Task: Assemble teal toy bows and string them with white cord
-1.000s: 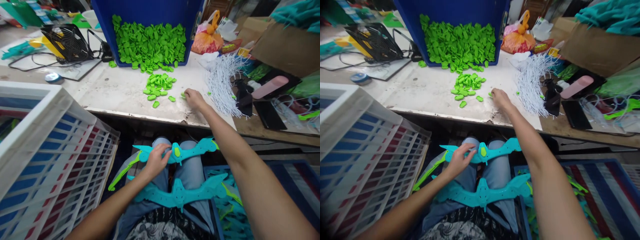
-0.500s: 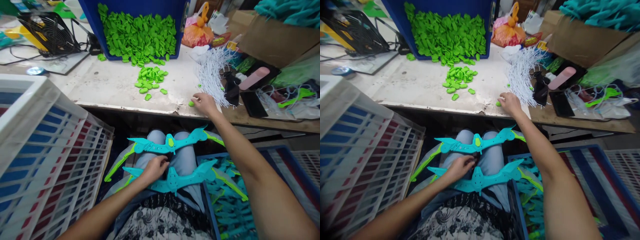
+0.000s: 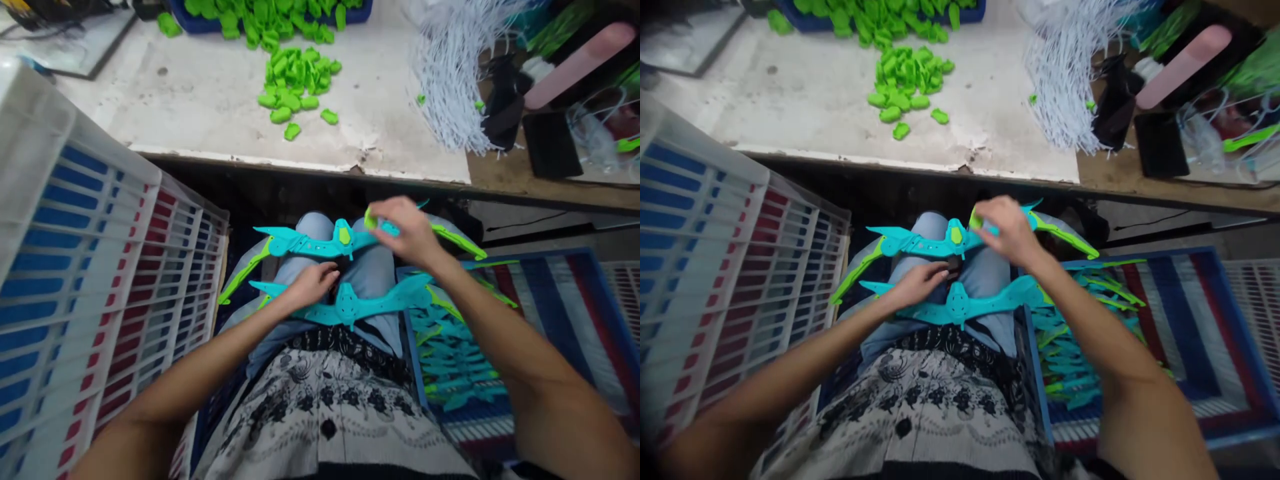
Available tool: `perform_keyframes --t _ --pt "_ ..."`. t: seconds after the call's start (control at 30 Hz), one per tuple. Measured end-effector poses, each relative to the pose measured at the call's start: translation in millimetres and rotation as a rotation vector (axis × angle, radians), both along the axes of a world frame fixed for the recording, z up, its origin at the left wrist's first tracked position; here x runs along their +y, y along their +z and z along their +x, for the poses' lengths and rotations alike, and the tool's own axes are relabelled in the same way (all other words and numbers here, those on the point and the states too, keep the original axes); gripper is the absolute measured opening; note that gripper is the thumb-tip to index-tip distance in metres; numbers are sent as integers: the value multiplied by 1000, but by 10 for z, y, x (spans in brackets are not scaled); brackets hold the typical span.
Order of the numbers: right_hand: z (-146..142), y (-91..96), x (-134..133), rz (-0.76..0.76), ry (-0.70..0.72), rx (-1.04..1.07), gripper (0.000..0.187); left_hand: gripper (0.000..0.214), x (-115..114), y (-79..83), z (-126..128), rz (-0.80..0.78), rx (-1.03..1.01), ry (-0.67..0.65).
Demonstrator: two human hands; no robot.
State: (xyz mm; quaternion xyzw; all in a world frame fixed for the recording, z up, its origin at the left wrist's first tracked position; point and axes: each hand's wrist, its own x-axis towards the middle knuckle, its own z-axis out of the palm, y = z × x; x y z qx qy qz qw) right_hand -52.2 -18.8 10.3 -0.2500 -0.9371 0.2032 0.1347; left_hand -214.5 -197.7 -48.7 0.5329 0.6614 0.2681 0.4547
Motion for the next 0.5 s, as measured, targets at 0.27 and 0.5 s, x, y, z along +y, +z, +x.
perform_keyframes --t 0.27,0.5 --pt "541 -481 -1488 -149 197 1 26 58 8 -153 70 -561 -624 -10" --pt "527 -649 -1564 -120 131 73 23 62 -21 -153 33 -442 -554 -183"
